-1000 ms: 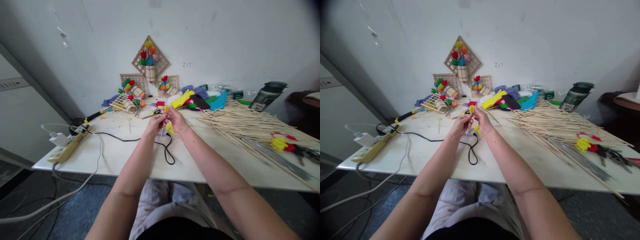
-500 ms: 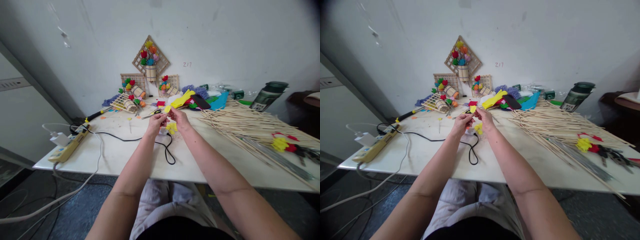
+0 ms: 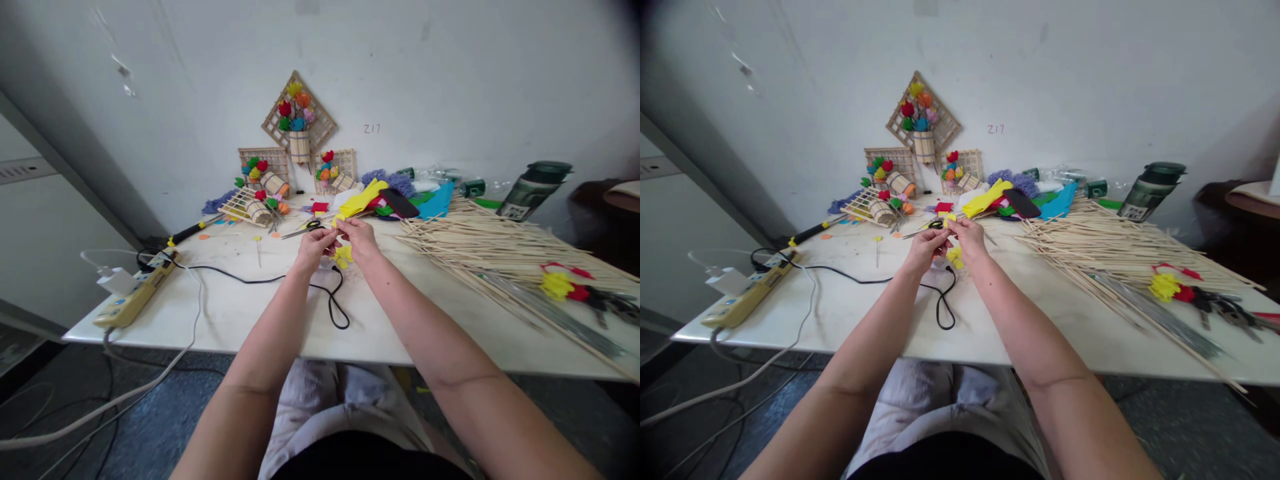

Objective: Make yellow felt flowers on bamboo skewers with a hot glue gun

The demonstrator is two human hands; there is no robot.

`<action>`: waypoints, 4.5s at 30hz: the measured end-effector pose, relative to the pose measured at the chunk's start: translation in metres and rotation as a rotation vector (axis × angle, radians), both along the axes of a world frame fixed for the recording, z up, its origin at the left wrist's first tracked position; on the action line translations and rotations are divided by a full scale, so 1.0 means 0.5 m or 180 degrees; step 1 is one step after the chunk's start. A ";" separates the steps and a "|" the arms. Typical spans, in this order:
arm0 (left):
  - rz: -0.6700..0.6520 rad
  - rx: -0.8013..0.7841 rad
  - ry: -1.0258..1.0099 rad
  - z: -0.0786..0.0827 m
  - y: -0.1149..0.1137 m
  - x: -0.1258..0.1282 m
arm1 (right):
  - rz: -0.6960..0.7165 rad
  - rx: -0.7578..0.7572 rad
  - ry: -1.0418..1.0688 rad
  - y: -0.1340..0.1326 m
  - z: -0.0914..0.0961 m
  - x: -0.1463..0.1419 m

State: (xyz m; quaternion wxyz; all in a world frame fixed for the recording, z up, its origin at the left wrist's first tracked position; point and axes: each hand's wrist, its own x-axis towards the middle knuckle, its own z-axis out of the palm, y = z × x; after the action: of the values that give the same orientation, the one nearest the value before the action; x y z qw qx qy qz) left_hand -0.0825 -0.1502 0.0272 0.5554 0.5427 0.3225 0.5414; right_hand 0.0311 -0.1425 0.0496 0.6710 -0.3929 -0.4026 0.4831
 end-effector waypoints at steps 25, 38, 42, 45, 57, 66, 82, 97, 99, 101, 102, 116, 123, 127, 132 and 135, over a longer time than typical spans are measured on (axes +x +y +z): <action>0.0012 -0.0069 0.0088 0.003 -0.001 0.000 | 0.0688 0.0346 -0.0634 0.014 0.004 0.044; -0.0037 -0.0081 0.0110 0.001 -0.001 0.001 | 0.0334 0.0258 -0.0307 0.012 -0.008 0.024; -0.0081 -0.0096 0.0168 0.000 -0.002 0.003 | 0.0327 0.0362 -0.0316 0.017 -0.011 0.026; -0.0107 -0.0093 0.0223 0.001 -0.004 0.003 | 0.0319 0.0465 -0.0453 0.022 -0.011 0.029; -0.0125 -0.0152 0.0088 0.000 -0.002 0.002 | 0.0713 0.0240 -0.0639 0.012 0.002 0.045; -0.0210 -0.0161 0.0206 -0.003 -0.002 0.005 | 0.0588 0.0489 -0.0774 0.017 0.000 0.044; -0.0146 -0.0246 0.0206 -0.009 0.001 0.007 | 0.0453 0.0719 -0.1406 0.026 -0.004 0.057; -0.0002 -0.0150 0.0413 0.001 -0.010 0.014 | 0.0025 0.0708 -0.1319 0.039 -0.009 0.061; 0.0063 -0.0160 0.0374 0.002 -0.011 0.013 | 0.0178 0.0565 -0.1214 0.034 -0.004 0.062; 0.0136 -0.0179 0.0316 0.004 -0.011 0.012 | 0.0345 0.0382 -0.0980 0.026 0.003 0.063; 0.0163 -0.0196 0.0286 0.004 -0.011 0.012 | 0.0387 0.0294 -0.0848 0.023 0.006 0.064; -0.0133 -0.0348 0.0267 0.001 -0.008 0.007 | 0.0511 0.0283 -0.0950 0.029 -0.012 0.045; -0.0189 -0.0334 0.0247 0.005 -0.012 0.008 | 0.0680 0.0366 -0.1058 0.027 -0.005 0.061; -0.0105 -0.0334 0.0207 0.005 -0.012 0.007 | 0.0829 0.0192 -0.0741 0.022 -0.003 0.063; -0.0098 -0.0268 0.0177 0.003 -0.010 0.008 | 0.0653 0.0255 -0.0592 0.024 -0.008 0.048; -0.0095 -0.0273 0.0215 0.003 -0.010 0.008 | 0.0448 0.0294 -0.0570 0.025 -0.011 0.037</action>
State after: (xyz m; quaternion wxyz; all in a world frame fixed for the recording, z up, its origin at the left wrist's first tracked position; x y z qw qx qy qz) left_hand -0.0784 -0.1554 0.0288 0.5749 0.5411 0.3559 0.5001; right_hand 0.0498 -0.1300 0.0440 0.6142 -0.3739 -0.5093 0.4728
